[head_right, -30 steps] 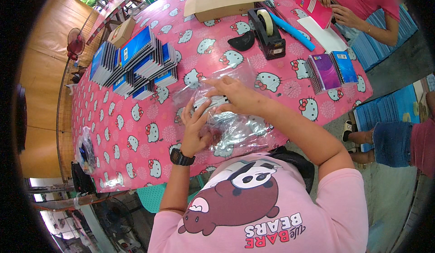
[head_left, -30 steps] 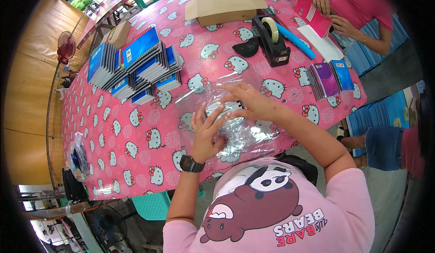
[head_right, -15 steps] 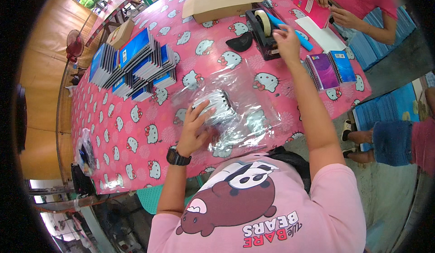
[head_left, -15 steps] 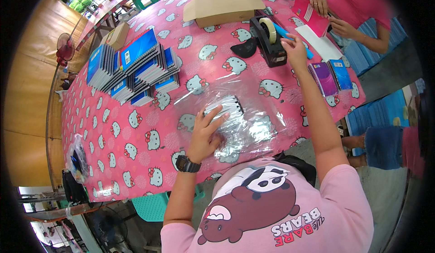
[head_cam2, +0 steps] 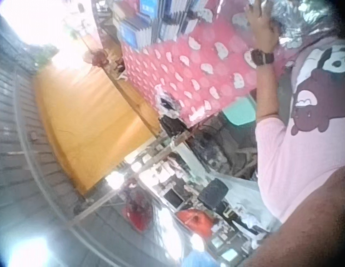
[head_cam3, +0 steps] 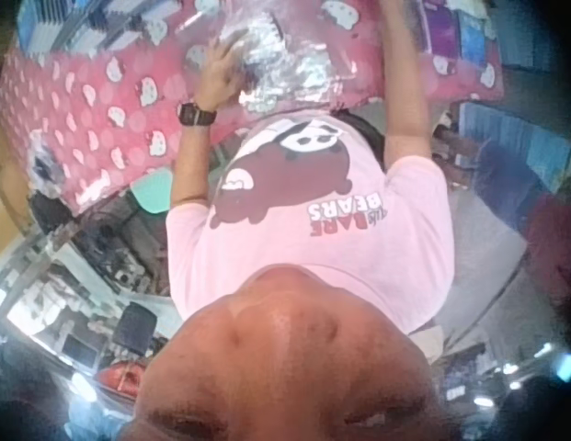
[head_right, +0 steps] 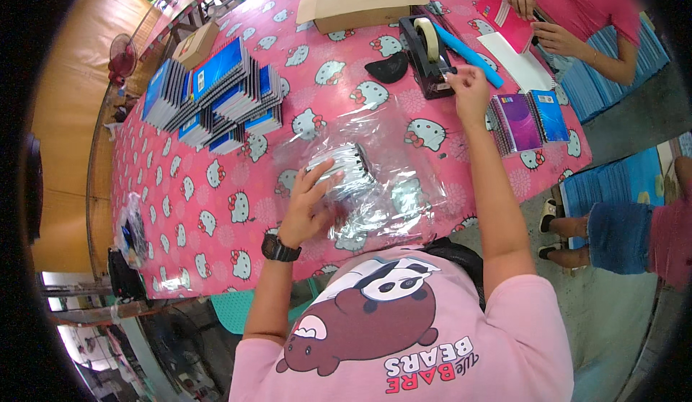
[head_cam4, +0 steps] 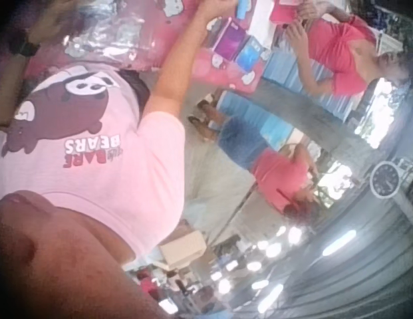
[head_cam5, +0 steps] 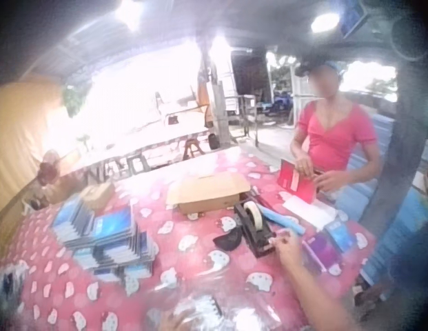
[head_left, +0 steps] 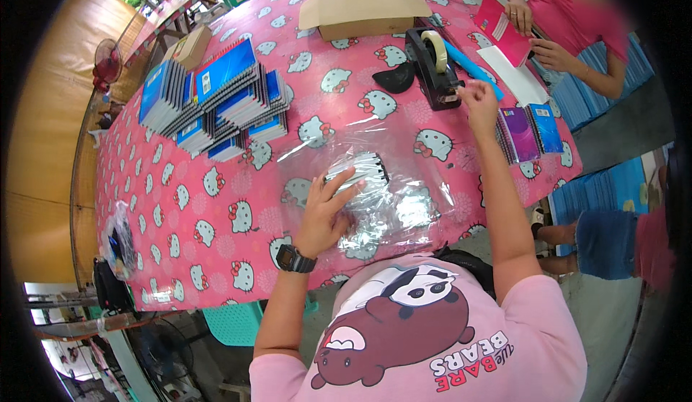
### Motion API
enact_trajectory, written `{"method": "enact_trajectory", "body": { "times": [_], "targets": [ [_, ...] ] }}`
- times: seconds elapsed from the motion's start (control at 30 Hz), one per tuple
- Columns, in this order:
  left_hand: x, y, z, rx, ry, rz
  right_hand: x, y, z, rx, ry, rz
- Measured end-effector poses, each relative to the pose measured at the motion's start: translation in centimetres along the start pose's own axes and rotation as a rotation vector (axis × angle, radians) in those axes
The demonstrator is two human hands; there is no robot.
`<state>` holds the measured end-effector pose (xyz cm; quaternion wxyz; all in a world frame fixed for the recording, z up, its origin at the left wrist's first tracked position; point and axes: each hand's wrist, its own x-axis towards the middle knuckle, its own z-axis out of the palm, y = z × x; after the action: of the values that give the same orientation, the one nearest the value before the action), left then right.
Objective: The person packages notebooks by placing individual notebooks into plastic sleeves, folding the excess plastic, and securing it with tape.
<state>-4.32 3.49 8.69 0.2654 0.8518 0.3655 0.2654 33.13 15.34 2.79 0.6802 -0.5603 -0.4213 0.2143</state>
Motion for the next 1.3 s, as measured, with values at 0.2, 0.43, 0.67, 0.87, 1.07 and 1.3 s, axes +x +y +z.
{"method": "enact_trajectory", "body": {
  "times": [0.2,0.43,0.67,0.87,1.07,1.3],
  "targets": [
    [1.0,0.3,0.5,0.047,0.019,0.032,-0.7,3.7,-1.2,0.369,-0.377,0.890],
    [0.5,0.7,-0.9,0.213,-0.093,0.010,-6.6,-11.6,6.6,0.238,-1.211,0.595],
    [0.7,1.2,-2.1,0.319,-0.207,0.027,-7.8,-13.7,10.6,-0.039,-1.440,0.339],
    [0.9,1.1,-2.1,0.370,-0.256,0.039,-8.9,-14.9,11.5,-0.417,-1.362,0.172],
    [0.8,1.1,-2.2,0.390,-0.257,0.020,-9.4,-18.3,11.6,-1.144,-1.119,-0.172],
    [0.0,-1.1,-1.6,-0.002,0.083,0.170,-5.8,-14.3,6.9,-0.895,-1.163,-0.110]
  ]
}}
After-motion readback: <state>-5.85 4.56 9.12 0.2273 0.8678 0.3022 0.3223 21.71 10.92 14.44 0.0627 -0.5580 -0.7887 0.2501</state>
